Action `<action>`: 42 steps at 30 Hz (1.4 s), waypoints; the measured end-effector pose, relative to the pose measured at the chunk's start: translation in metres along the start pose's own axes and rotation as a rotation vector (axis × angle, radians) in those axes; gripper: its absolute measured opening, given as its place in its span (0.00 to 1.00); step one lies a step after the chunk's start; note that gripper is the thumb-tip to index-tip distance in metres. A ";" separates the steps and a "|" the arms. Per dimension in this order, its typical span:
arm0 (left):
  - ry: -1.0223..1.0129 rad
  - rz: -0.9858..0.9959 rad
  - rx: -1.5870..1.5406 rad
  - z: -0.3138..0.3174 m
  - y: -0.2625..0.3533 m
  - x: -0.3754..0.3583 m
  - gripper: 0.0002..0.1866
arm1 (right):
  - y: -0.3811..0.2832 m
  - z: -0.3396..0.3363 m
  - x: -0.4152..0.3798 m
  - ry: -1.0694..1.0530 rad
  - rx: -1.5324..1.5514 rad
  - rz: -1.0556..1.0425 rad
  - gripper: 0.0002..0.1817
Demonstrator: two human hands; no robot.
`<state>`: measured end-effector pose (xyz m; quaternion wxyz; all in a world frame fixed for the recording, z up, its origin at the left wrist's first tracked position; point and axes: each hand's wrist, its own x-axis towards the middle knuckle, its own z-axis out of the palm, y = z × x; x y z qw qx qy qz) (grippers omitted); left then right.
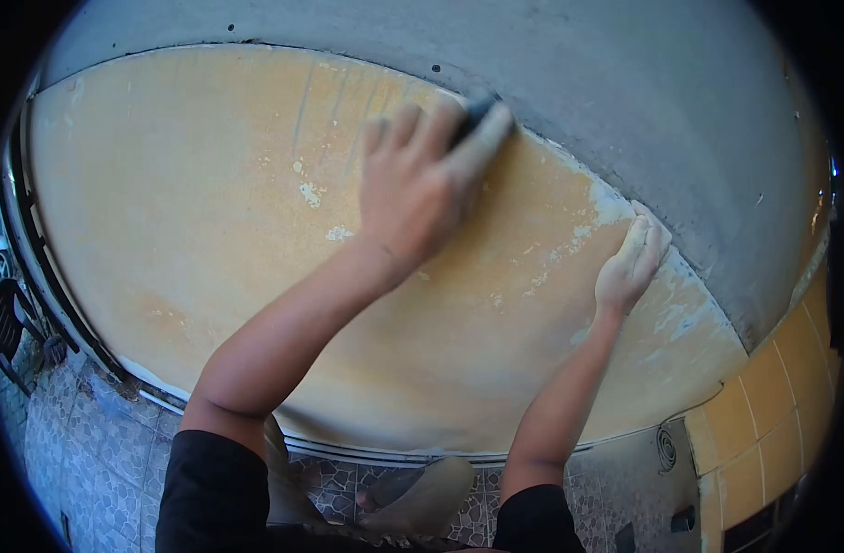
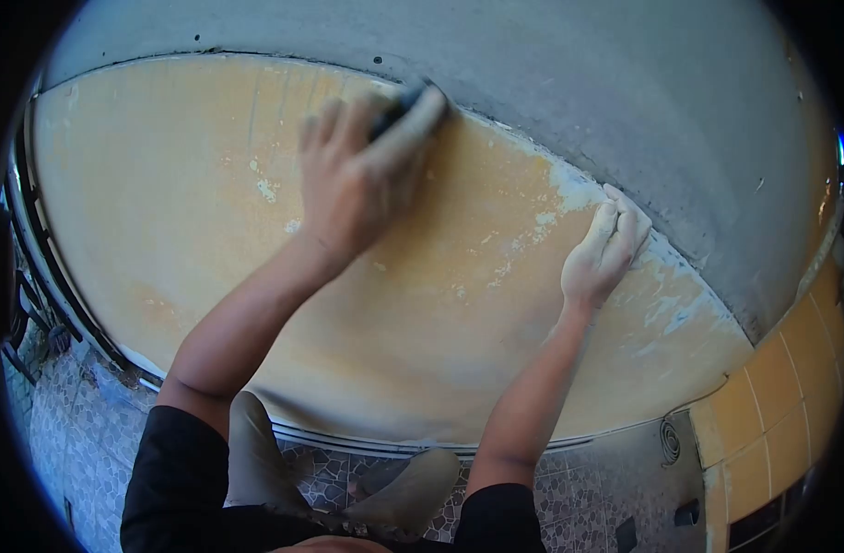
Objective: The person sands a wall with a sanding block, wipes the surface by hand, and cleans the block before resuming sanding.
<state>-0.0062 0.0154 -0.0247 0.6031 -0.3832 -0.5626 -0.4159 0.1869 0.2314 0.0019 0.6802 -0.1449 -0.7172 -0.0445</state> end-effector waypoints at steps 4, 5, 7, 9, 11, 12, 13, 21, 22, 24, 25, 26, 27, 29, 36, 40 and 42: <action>-0.272 0.414 -0.121 0.002 0.013 -0.069 0.31 | 0.000 0.004 -0.002 0.052 0.072 0.012 0.21; -0.200 0.349 -0.069 0.000 0.005 -0.058 0.30 | 0.001 0.005 -0.001 0.068 0.078 0.013 0.21; -0.062 0.126 -0.004 -0.006 -0.014 -0.013 0.24 | 0.003 0.001 -0.002 0.033 0.057 -0.012 0.21; 0.085 -0.017 0.035 -0.005 -0.020 0.009 0.24 | 0.002 0.001 -0.001 0.016 0.047 -0.005 0.24; -0.029 0.075 -0.056 0.004 -0.003 -0.010 0.28 | 0.002 0.002 -0.004 -0.001 0.046 0.007 0.26; -0.164 0.219 -0.136 0.005 0.013 -0.041 0.29 | 0.004 0.004 -0.005 0.026 0.060 0.003 0.24; -0.280 0.378 -0.156 0.006 0.023 -0.078 0.31 | 0.004 0.007 -0.004 0.060 0.079 -0.003 0.21; 0.068 -0.063 0.005 0.009 0.000 0.006 0.26 | 0.010 0.004 -0.003 0.045 0.082 -0.052 0.20; 0.100 -0.074 0.028 0.012 0.004 0.007 0.27 | 0.008 0.005 -0.004 0.051 0.086 -0.047 0.20; -0.184 0.276 -0.056 0.007 0.025 -0.037 0.30 | 0.005 0.010 -0.005 0.066 0.078 -0.030 0.20; -0.335 0.418 -0.127 0.008 0.034 -0.074 0.33 | 0.004 0.010 -0.005 0.086 0.081 -0.020 0.20; -0.442 0.502 -0.125 0.003 0.037 -0.101 0.31 | 0.006 0.008 -0.005 0.081 0.078 -0.021 0.20; -0.431 0.446 -0.152 -0.002 0.032 -0.100 0.31 | 0.009 0.007 -0.004 0.070 0.082 -0.045 0.20; -0.326 0.363 -0.118 -0.006 0.021 -0.075 0.30 | 0.011 0.010 -0.003 0.096 0.098 -0.056 0.20; -0.109 0.172 -0.025 0.017 0.030 -0.021 0.29 | 0.008 0.008 -0.005 0.063 0.031 -0.040 0.26; -0.323 0.472 -0.107 0.006 0.030 -0.084 0.32 | 0.007 0.009 -0.005 0.069 0.052 -0.021 0.27; -0.147 0.341 -0.008 0.008 0.014 -0.043 0.31 | 0.009 0.008 -0.002 0.064 0.054 -0.043 0.27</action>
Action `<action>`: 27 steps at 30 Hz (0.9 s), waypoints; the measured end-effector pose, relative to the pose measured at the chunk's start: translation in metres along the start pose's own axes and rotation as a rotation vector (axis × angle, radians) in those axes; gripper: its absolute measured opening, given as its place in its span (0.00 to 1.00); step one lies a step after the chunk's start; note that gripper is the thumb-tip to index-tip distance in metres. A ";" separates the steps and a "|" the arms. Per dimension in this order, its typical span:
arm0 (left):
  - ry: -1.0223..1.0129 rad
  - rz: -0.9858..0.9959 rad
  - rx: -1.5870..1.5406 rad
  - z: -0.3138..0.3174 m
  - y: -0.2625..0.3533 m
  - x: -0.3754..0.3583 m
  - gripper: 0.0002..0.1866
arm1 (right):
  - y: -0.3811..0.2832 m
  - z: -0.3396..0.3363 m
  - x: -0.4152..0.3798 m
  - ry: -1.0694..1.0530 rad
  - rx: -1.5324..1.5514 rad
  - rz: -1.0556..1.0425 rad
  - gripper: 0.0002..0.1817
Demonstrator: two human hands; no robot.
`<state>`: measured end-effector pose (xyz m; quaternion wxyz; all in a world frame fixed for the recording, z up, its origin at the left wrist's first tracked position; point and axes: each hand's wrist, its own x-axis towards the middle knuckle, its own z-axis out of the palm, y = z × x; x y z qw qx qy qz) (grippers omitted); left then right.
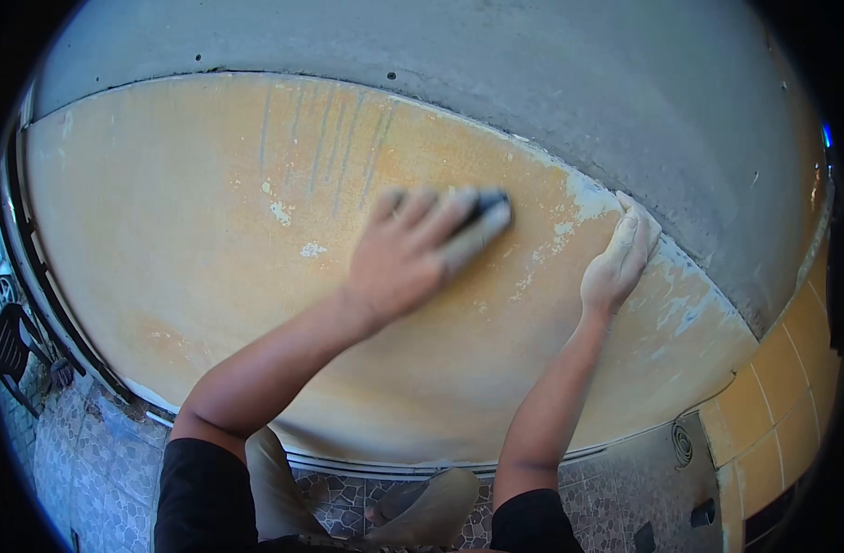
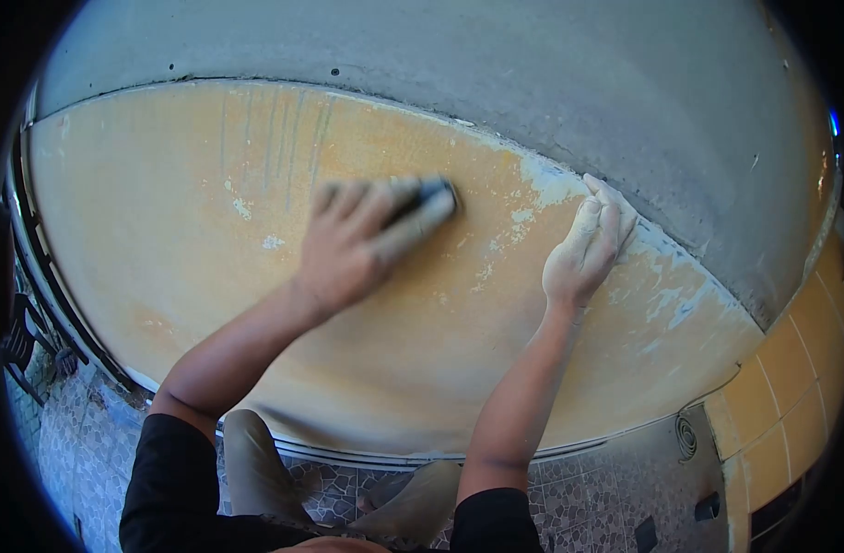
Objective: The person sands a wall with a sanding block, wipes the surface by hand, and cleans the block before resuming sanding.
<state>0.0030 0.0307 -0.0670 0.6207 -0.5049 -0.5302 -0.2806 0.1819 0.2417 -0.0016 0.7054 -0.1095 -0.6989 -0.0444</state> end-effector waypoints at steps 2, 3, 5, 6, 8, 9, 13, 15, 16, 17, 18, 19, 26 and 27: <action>0.227 -0.291 0.015 -0.004 -0.028 0.045 0.26 | 0.001 -0.003 -0.001 -0.036 -0.009 -0.010 0.27; 0.226 -0.362 0.023 -0.004 -0.021 0.053 0.25 | 0.000 -0.001 0.000 -0.017 -0.016 -0.002 0.28; 0.090 -0.267 -0.053 0.004 0.011 0.045 0.25 | -0.002 0.000 -0.003 -0.018 -0.031 0.022 0.29; -0.028 -0.097 -0.131 0.012 0.037 0.019 0.25 | -0.004 0.002 -0.003 0.005 -0.012 0.034 0.30; -0.278 0.245 -0.287 0.031 0.084 -0.044 0.29 | -0.008 0.001 -0.004 0.022 0.009 0.043 0.31; -0.274 0.241 -0.286 0.029 0.083 -0.044 0.29 | -0.009 -0.001 -0.004 0.016 0.054 0.082 0.31; -0.011 -0.076 -0.130 0.011 0.039 -0.002 0.30 | 0.001 -0.011 -0.001 -0.039 0.115 0.041 0.30; 0.159 -0.337 0.014 0.000 -0.002 0.041 0.27 | 0.002 -0.015 0.001 -0.059 0.090 0.008 0.31; 0.294 -0.386 0.012 0.005 -0.018 0.053 0.24 | 0.001 -0.015 0.001 -0.082 0.072 -0.014 0.32; 0.238 -0.375 -0.002 0.004 -0.013 0.052 0.25 | 0.001 -0.014 -0.001 -0.080 0.077 -0.016 0.32; 0.183 -0.362 -0.013 0.002 -0.003 0.044 0.26 | 0.001 -0.011 -0.002 -0.049 0.073 -0.011 0.31; 0.089 -0.213 -0.036 0.006 0.010 0.022 0.29 | 0.001 -0.007 -0.002 -0.017 0.073 -0.010 0.31; 0.164 -0.274 0.087 -0.022 -0.051 0.007 0.25 | 0.000 -0.004 -0.004 0.011 0.090 0.016 0.31; 0.223 -0.322 0.095 -0.020 -0.063 0.018 0.25 | -0.001 -0.004 -0.003 0.007 0.099 0.015 0.31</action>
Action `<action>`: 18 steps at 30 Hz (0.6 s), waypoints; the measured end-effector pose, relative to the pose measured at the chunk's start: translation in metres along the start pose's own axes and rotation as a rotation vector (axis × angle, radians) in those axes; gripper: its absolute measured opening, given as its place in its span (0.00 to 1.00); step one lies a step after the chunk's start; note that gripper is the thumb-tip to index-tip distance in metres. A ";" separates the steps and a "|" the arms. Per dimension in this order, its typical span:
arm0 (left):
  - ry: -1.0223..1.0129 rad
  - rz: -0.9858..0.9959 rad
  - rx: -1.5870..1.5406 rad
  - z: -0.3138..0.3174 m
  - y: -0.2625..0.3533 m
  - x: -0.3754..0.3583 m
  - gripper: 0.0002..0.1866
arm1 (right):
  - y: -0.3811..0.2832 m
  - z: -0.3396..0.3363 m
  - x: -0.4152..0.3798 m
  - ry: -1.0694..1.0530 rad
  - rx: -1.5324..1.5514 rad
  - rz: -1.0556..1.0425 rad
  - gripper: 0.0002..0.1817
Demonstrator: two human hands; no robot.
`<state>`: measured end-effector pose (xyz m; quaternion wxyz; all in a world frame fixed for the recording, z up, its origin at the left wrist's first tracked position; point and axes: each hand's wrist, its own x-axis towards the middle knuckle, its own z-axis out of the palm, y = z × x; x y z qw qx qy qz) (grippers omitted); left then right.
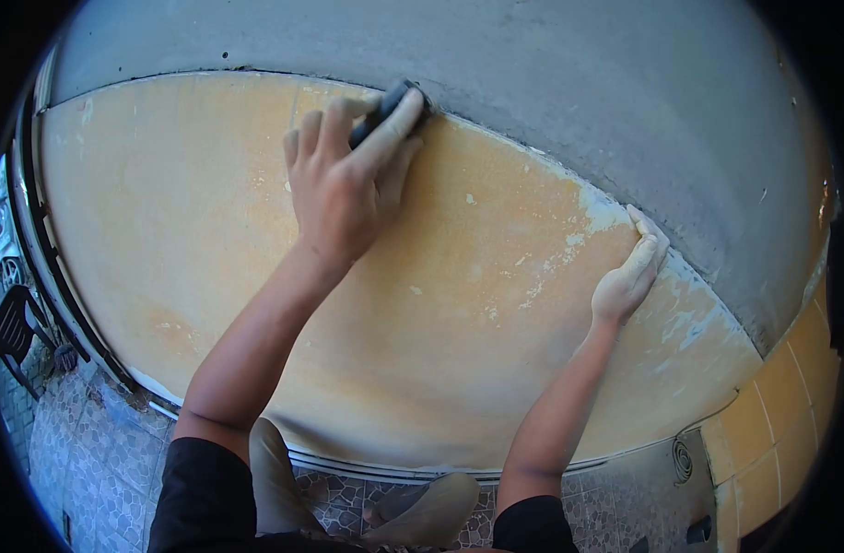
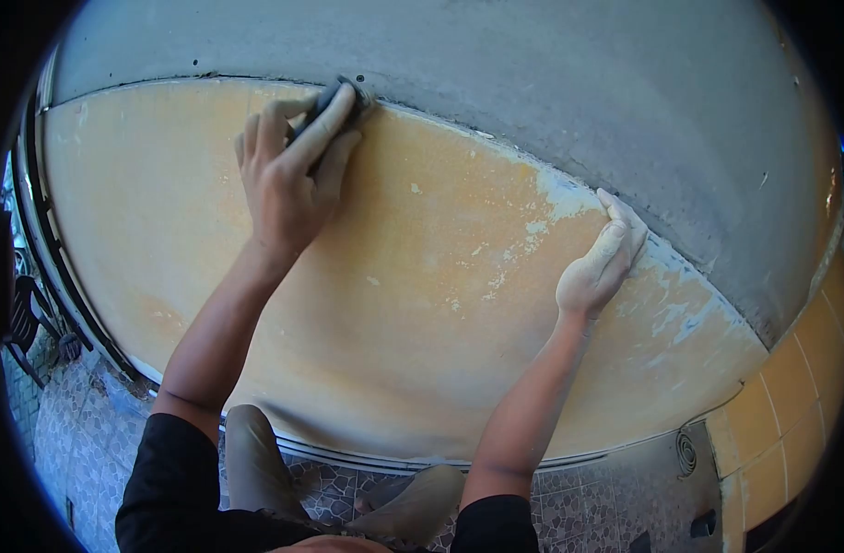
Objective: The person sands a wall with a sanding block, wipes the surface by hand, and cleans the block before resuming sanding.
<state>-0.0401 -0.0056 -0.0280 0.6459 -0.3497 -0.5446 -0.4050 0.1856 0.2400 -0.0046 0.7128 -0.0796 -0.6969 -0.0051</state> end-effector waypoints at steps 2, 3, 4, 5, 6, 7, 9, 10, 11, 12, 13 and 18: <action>-0.046 -0.018 -0.048 0.002 0.011 -0.002 0.26 | -0.002 0.001 -0.002 -0.002 0.008 0.010 0.31; -0.143 0.010 -0.098 0.001 0.035 -0.020 0.26 | -0.002 0.004 -0.002 0.015 -0.028 0.023 0.32; -0.238 0.250 -0.168 0.003 0.050 -0.045 0.30 | -0.003 0.006 -0.001 0.029 -0.063 0.031 0.32; -0.374 0.423 -0.147 -0.003 0.066 -0.057 0.33 | -0.002 0.007 -0.002 0.025 -0.062 0.025 0.32; -0.400 0.422 -0.210 -0.002 0.064 -0.063 0.33 | -0.001 0.007 -0.003 0.032 -0.052 0.028 0.32; -0.421 0.420 -0.273 0.000 0.062 -0.067 0.33 | 0.000 0.006 -0.001 0.041 -0.043 0.027 0.32; -0.213 0.362 -0.101 -0.001 0.038 -0.031 0.30 | -0.001 0.000 -0.001 0.012 -0.020 0.023 0.33; -0.107 0.178 -0.064 -0.002 0.015 -0.006 0.28 | -0.001 -0.004 0.000 -0.016 0.004 0.034 0.33; -0.008 -0.004 -0.024 -0.002 0.000 0.009 0.26 | 0.000 -0.006 0.001 -0.021 -0.003 0.034 0.33; -0.013 -0.006 -0.027 -0.002 0.001 0.008 0.26 | 0.000 -0.005 0.001 -0.021 -0.022 0.024 0.34; 0.004 -0.049 0.001 -0.002 0.002 0.007 0.25 | -0.001 -0.004 0.000 -0.023 -0.039 0.019 0.34; -0.265 0.362 -0.089 -0.008 0.041 -0.046 0.32 | 0.000 0.011 -0.003 0.070 -0.001 0.112 0.35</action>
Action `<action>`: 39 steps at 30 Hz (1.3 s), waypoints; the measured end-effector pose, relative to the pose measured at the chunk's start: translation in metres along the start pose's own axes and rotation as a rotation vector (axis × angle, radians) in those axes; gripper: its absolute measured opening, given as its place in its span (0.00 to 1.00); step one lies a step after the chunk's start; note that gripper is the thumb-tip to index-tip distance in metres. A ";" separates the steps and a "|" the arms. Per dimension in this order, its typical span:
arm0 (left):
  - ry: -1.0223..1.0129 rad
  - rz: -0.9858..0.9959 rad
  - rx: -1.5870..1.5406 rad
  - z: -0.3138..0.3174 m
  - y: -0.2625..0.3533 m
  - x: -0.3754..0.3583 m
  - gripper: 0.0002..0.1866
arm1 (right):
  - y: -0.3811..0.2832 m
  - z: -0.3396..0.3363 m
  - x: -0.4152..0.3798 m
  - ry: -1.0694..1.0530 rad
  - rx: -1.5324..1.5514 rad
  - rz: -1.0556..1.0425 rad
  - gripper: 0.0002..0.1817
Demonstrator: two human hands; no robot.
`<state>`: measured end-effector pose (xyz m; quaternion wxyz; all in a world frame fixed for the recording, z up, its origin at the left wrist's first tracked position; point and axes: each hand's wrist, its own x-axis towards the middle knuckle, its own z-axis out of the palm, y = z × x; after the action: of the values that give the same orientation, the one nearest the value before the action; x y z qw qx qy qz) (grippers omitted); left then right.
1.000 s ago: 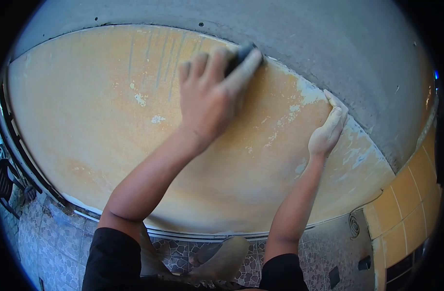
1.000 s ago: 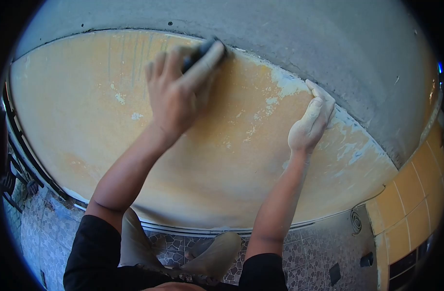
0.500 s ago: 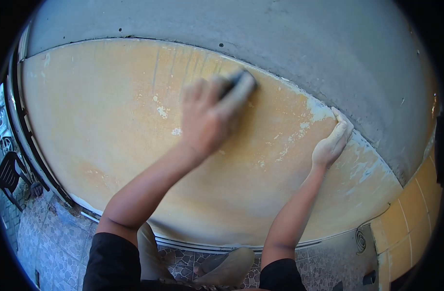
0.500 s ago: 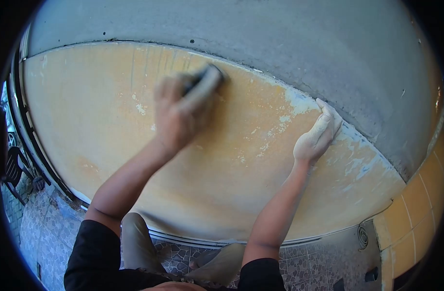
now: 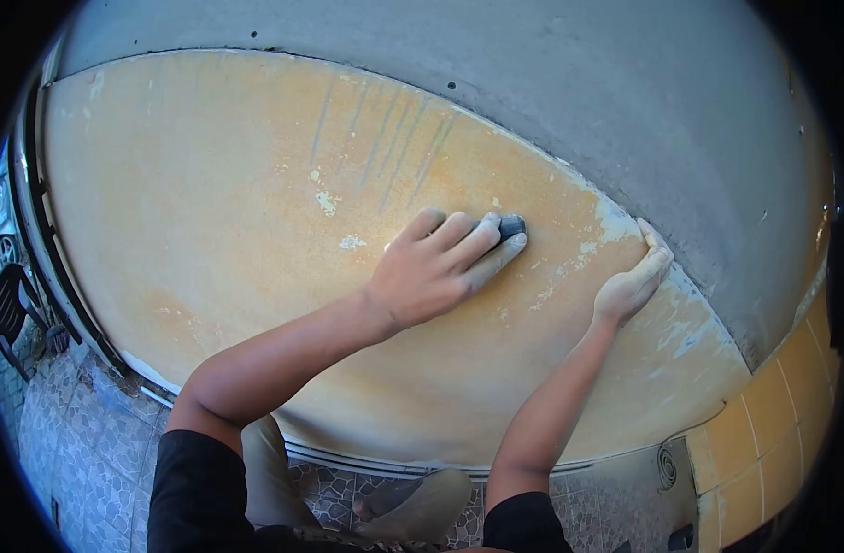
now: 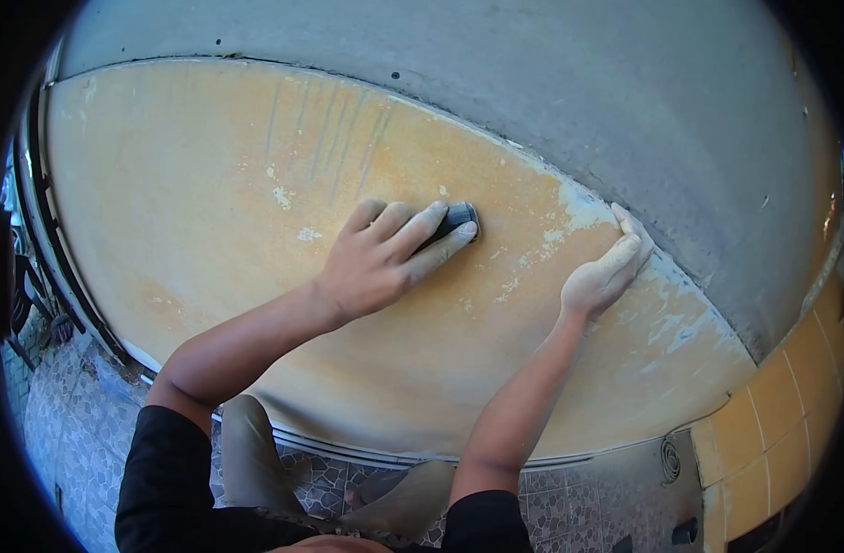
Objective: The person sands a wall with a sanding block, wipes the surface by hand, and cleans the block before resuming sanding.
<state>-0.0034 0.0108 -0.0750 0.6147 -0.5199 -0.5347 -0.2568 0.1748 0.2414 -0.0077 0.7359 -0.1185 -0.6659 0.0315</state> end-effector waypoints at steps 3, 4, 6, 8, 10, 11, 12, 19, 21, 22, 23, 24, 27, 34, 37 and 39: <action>0.166 -0.194 0.087 -0.007 -0.042 0.017 0.28 | 0.002 -0.003 0.002 0.009 0.025 -0.027 0.35; 0.267 -0.348 0.078 -0.016 -0.064 0.027 0.24 | 0.002 -0.006 0.001 -0.015 0.022 -0.025 0.35; 0.347 -0.459 0.096 -0.020 -0.074 0.030 0.24 | 0.002 -0.007 0.002 -0.040 0.017 -0.020 0.35; 0.204 -0.356 -0.028 -0.009 -0.037 0.015 0.25 | 0.003 -0.002 0.002 -0.005 -0.045 -0.020 0.34; 0.036 -0.066 -0.038 0.002 -0.004 -0.011 0.29 | 0.001 0.002 0.000 0.012 -0.020 0.002 0.34; -0.041 0.032 -0.038 0.003 0.001 -0.016 0.31 | 0.001 0.004 0.000 0.034 0.005 0.023 0.34; 0.035 -0.018 -0.039 -0.002 -0.013 -0.005 0.30 | 0.001 0.003 0.001 0.040 0.009 0.016 0.34; 0.123 -0.167 -0.040 0.003 -0.014 0.018 0.28 | -0.004 -0.003 0.000 -0.019 -0.058 -0.015 0.33; -0.024 0.045 -0.032 0.002 0.007 0.008 0.30 | -0.002 0.002 0.000 0.020 -0.052 -0.025 0.33; 0.026 -0.028 -0.132 0.006 -0.001 0.008 0.29 | -0.001 0.002 0.001 0.021 -0.046 -0.031 0.33; 0.060 -0.118 -0.109 -0.004 -0.015 0.016 0.28 | -0.003 -0.001 0.001 -0.005 -0.019 -0.025 0.32; 0.162 -0.245 -0.051 -0.011 -0.039 0.026 0.28 | -0.004 -0.004 0.001 -0.025 0.004 -0.015 0.32; 0.236 -0.374 -0.048 -0.006 -0.033 0.037 0.27 | -0.003 -0.007 0.002 -0.043 -0.020 -0.042 0.32; 0.004 0.059 -0.121 0.019 0.016 0.034 0.30 | -0.007 -0.006 0.000 -0.035 -0.011 -0.044 0.31; 0.252 -0.377 -0.063 -0.007 -0.033 0.083 0.22 | 0.000 -0.011 0.000 -0.072 -0.006 -0.089 0.31; 0.152 -0.202 0.003 0.007 -0.010 0.073 0.29 | 0.001 -0.008 0.000 -0.056 -0.022 -0.085 0.30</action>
<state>0.0067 0.0314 -0.0042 0.6252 -0.4414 -0.5366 -0.3556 0.1829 0.2411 -0.0090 0.7163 -0.0973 -0.6909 -0.0040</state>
